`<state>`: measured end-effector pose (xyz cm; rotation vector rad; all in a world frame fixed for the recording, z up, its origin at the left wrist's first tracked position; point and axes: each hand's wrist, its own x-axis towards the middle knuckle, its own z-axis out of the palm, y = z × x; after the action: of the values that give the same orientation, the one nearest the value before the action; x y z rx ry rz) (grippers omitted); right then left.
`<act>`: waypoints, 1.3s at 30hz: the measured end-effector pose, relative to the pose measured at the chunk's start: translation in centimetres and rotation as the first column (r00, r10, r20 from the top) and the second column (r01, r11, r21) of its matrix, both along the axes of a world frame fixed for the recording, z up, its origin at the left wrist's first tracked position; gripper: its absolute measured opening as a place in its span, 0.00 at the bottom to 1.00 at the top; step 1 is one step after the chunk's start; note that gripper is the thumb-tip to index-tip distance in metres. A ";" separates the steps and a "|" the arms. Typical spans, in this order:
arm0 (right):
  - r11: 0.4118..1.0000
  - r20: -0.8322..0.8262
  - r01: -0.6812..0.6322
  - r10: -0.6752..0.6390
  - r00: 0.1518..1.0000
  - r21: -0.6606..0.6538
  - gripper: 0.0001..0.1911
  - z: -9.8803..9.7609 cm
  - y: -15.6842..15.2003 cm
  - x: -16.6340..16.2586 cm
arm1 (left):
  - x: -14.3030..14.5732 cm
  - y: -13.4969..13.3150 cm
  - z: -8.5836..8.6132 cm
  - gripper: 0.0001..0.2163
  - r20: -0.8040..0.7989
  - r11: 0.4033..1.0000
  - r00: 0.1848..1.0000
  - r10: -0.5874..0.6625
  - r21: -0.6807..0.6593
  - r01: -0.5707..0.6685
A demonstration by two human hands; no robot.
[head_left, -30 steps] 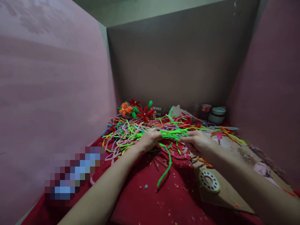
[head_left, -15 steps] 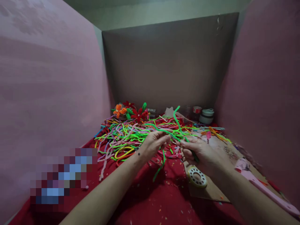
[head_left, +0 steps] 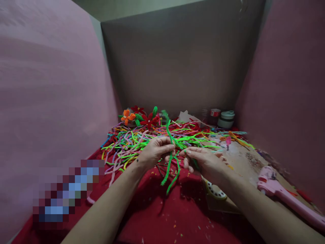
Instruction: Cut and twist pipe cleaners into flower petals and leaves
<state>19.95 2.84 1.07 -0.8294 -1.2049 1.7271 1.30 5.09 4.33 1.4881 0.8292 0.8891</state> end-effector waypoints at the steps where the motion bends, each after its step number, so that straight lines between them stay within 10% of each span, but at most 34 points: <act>1: 1.000 -0.010 -0.001 0.001 1.000 -0.004 0.11 -0.1 0.0 0.0 | -0.1 0.0 0.0 0.08 -0.022 1.000 1.000 0.017 -0.009 -0.017; 16: 0.997 0.052 -0.075 0.076 0.996 -0.020 0.11 -0.5 -0.8 -0.2 | 0.8 0.3 -1.4 0.13 0.140 0.959 0.989 0.043 -0.283 -0.001; 39: 0.979 0.229 0.161 -0.186 0.956 0.122 0.15 -0.4 -0.8 -1.3 | 1.3 -0.7 -0.5 0.09 -0.165 0.996 0.985 -0.053 -0.073 0.041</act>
<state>18.65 2.05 0.67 -1.0719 -1.3246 1.4417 2.55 4.40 3.84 1.5297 0.9342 0.7007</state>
